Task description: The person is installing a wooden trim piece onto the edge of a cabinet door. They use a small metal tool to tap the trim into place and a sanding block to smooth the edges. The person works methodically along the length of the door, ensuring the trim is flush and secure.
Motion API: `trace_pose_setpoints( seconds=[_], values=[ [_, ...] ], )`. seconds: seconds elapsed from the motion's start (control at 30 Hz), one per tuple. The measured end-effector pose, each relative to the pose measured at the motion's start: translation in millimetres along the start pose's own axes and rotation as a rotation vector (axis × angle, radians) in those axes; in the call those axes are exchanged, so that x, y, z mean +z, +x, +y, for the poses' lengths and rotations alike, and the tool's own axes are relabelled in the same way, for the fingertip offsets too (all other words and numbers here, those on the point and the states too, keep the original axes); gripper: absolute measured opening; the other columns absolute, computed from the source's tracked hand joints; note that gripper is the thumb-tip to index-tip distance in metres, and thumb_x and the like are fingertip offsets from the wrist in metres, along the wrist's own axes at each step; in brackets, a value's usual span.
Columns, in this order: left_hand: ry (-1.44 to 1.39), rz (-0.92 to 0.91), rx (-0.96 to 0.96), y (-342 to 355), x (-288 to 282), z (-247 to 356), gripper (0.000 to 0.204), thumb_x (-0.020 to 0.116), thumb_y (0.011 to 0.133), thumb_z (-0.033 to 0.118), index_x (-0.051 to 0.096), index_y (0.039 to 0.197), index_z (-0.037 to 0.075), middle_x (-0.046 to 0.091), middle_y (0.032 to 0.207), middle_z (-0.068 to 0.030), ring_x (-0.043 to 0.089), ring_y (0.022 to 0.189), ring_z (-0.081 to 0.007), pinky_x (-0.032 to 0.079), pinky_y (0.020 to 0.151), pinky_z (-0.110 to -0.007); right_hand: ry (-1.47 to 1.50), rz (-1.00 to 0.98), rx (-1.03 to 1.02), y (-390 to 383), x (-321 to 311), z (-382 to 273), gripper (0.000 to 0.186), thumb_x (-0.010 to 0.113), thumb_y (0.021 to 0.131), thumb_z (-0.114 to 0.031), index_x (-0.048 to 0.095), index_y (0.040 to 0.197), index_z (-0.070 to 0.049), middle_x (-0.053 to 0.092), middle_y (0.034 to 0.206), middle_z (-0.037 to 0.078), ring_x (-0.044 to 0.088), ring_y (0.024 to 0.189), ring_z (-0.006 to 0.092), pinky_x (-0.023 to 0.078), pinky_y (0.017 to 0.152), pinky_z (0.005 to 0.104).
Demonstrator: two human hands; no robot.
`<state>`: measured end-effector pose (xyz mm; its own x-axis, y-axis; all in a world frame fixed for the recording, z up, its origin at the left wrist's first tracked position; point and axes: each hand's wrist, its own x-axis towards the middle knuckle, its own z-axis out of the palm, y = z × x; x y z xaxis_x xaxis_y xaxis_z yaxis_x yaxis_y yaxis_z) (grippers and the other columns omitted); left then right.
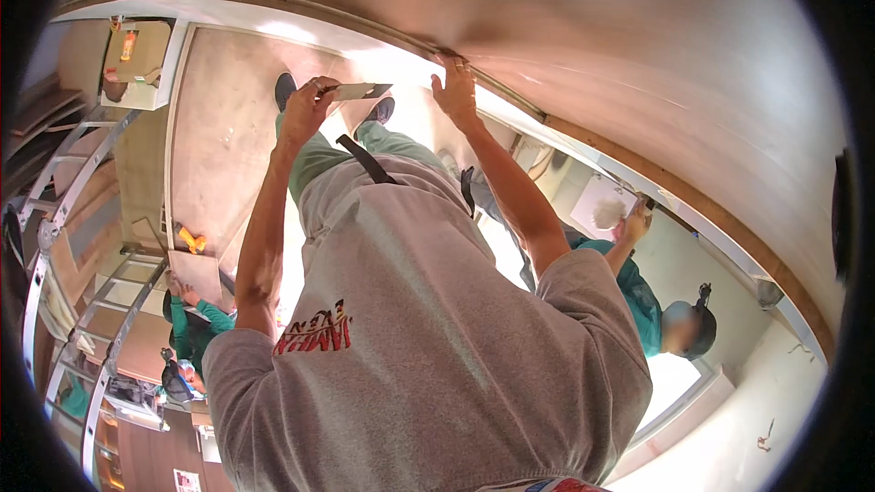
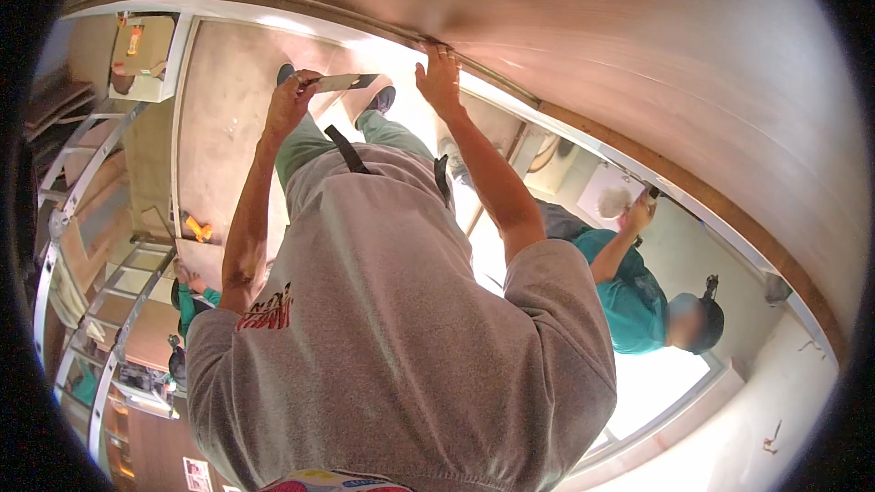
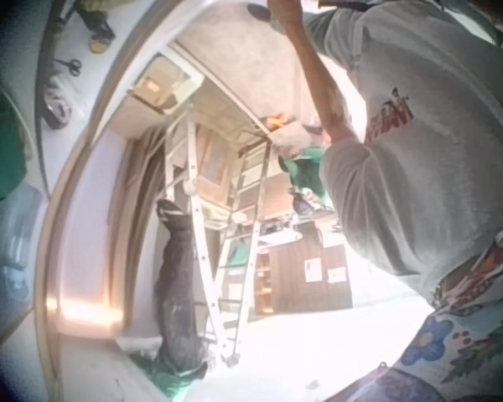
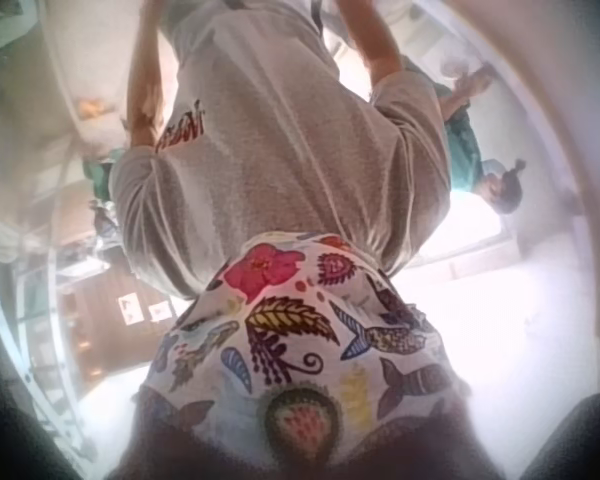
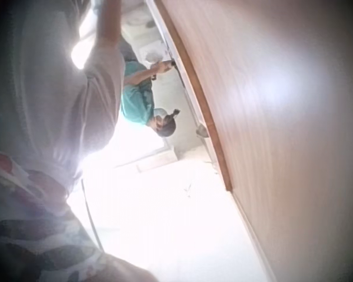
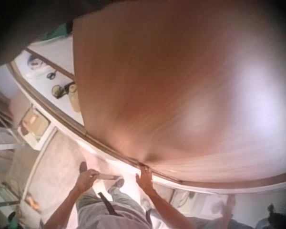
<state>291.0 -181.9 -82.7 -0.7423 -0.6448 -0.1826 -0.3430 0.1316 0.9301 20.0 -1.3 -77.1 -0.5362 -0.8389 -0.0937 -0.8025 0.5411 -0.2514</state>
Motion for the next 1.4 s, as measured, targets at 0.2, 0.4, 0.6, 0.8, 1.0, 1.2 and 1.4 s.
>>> trace_pose_setpoints(
  seconds=[0.2,0.4,0.6,0.8,1.0,1.2,1.4],
  values=[
    [-0.082,0.026,0.004,6.0,-7.4,18.4,0.014,0.063,0.092,0.009,0.066,0.103,0.003,0.070,0.095,-0.0124,0.070,0.082,-0.0250,0.055,0.069,-0.034,0.064,0.051,0.001,12.2,7.9,-24.7,0.049,0.066,0.084,-0.020,0.052,0.130,-0.011,0.054,0.131,0.015,0.048,0.123,0.0370,0.036,0.102,0.0543],
    [-0.028,0.044,-0.039,0.4,-26.7,21.7,0.016,0.061,0.093,0.006,0.064,0.108,-0.001,0.069,0.091,-0.0113,0.067,0.080,-0.0165,0.054,0.072,-0.028,0.121,0.073,0.067,3.2,4.1,-31.2,0.044,0.064,0.083,-0.015,0.055,0.125,-0.009,0.053,0.131,0.017,0.044,0.127,0.0377,0.030,0.110,0.0544],
    [-0.265,0.166,-0.126,-14.1,-65.1,-17.8,0.018,0.061,0.094,0.008,0.063,0.110,0.000,0.067,0.093,-0.0062,0.063,0.085,-0.0118,0.054,0.076,-0.027,-0.052,0.061,0.107,-36.0,31.4,-48.3,0.079,0.064,0.085,-0.025,0.025,0.152,-0.007,0.019,0.160,0.012,0.012,0.149,0.0324,0.009,0.114,0.0652],
    [-0.344,0.269,-0.162,-15.5,-126.6,-34.4,0.021,0.062,0.095,0.014,0.062,0.111,0.002,0.066,0.096,-0.0050,0.062,0.087,-0.0117,0.054,0.080,-0.029,-0.226,0.085,0.300,-53.4,34.7,-36.3,0.091,0.066,0.085,-0.031,0.014,0.155,-0.009,0.014,0.162,0.009,0.009,0.150,0.0305,0.008,0.114,0.0652],
    [-0.278,0.240,-0.161,6.5,-182.9,-49.7,0.023,0.063,0.094,0.016,0.062,0.112,0.002,0.065,0.097,-0.0054,0.061,0.089,-0.0119,0.055,0.080,-0.031,-0.206,0.187,0.992,-100.6,27.2,70.2,0.085,0.056,0.090,-0.034,0.009,0.156,-0.010,0.011,0.163,0.006,0.008,0.150,0.0259,0.002,0.113,0.0655],
    [-0.254,0.196,-0.197,16.6,-194.2,-50.6,0.023,0.060,0.095,0.013,0.060,0.115,0.002,0.064,0.102,-0.0036,0.060,0.092,-0.0123,0.055,0.085,-0.033,-0.075,0.117,0.337,-46.9,29.5,-23.5,0.088,0.064,0.083,-0.029,0.016,0.156,-0.012,0.017,0.162,0.007,0.005,0.150,0.0282,0.003,0.116,0.0629],
    [-0.301,0.169,-0.225,18.8,-173.3,-32.2,0.024,0.061,0.094,0.015,0.059,0.115,0.003,0.062,0.103,-0.0042,0.060,0.095,-0.0144,0.054,0.087,-0.035,-0.309,0.072,0.612,-80.3,15.1,41.6,0.095,0.067,0.080,-0.032,0.014,0.156,-0.015,0.006,0.163,0.005,0.007,0.150,0.0271,0.011,0.114,0.0655]
  ],
)
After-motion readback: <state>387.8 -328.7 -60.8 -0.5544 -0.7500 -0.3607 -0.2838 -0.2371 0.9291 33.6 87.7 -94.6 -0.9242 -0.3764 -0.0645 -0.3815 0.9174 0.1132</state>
